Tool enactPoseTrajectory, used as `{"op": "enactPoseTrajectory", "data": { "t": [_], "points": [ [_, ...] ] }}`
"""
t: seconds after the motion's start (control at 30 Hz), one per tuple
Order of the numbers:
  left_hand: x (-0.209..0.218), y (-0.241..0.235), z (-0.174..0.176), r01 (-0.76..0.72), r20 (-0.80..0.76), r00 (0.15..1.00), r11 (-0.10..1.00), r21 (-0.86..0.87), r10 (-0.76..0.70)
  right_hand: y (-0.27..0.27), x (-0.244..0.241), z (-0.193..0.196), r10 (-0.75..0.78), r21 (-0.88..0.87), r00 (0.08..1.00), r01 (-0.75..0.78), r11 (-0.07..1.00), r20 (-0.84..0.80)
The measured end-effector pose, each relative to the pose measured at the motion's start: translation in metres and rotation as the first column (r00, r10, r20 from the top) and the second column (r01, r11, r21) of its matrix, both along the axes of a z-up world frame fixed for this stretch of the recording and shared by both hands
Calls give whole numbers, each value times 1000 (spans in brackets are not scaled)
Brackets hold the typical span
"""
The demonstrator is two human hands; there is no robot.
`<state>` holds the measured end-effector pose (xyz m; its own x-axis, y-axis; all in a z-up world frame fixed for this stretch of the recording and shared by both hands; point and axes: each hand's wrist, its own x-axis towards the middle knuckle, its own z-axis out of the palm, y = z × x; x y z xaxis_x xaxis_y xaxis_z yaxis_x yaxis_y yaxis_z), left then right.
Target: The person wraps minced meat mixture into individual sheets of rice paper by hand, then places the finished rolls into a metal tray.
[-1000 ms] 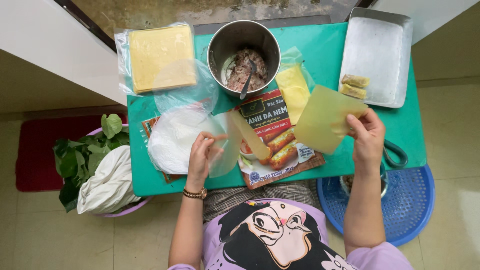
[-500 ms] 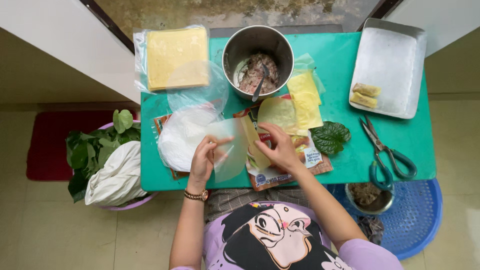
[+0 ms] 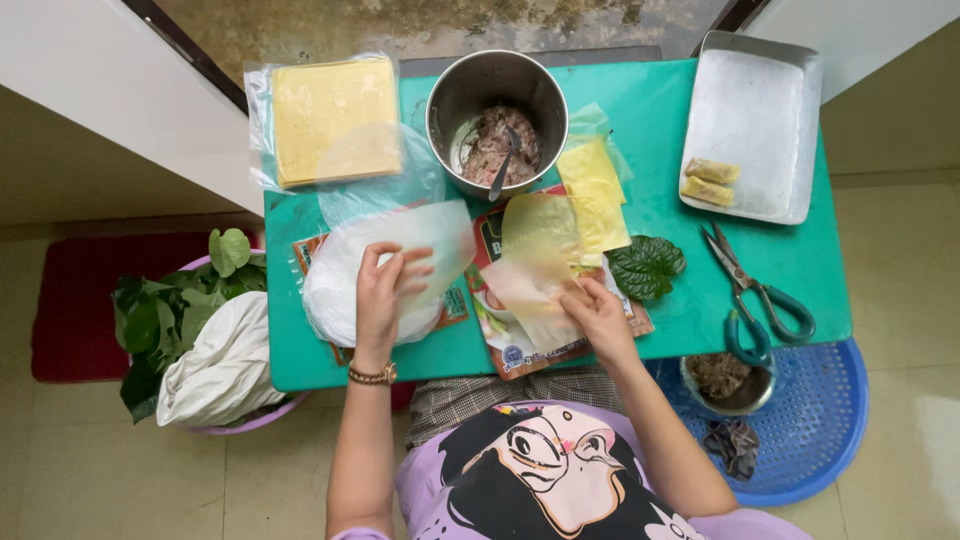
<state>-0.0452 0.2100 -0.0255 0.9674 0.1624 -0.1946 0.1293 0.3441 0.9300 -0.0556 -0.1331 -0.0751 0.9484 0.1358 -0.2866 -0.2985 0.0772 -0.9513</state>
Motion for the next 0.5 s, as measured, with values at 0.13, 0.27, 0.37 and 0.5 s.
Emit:
{"op": "enactPoseTrajectory", "data": {
  "t": [0.13,0.27,0.37,0.5],
  "points": [
    [32,-27,-22,33,62,998,992,-121,-25,12,-22,1,-3,-117,998,10,993,68],
    [37,-44,-34,57,-34,998,997,-57,-59,14,-27,15,49,-536,985,49,843,167],
    [30,-50,-31,112,-30,993,991,-69,-114,0,-23,9,101,-756,984,45,654,146],
    [28,-52,-18,-84,59,996,939,333,68,-18,-12,-13,16,-268,996,9,964,92]
  ]
}}
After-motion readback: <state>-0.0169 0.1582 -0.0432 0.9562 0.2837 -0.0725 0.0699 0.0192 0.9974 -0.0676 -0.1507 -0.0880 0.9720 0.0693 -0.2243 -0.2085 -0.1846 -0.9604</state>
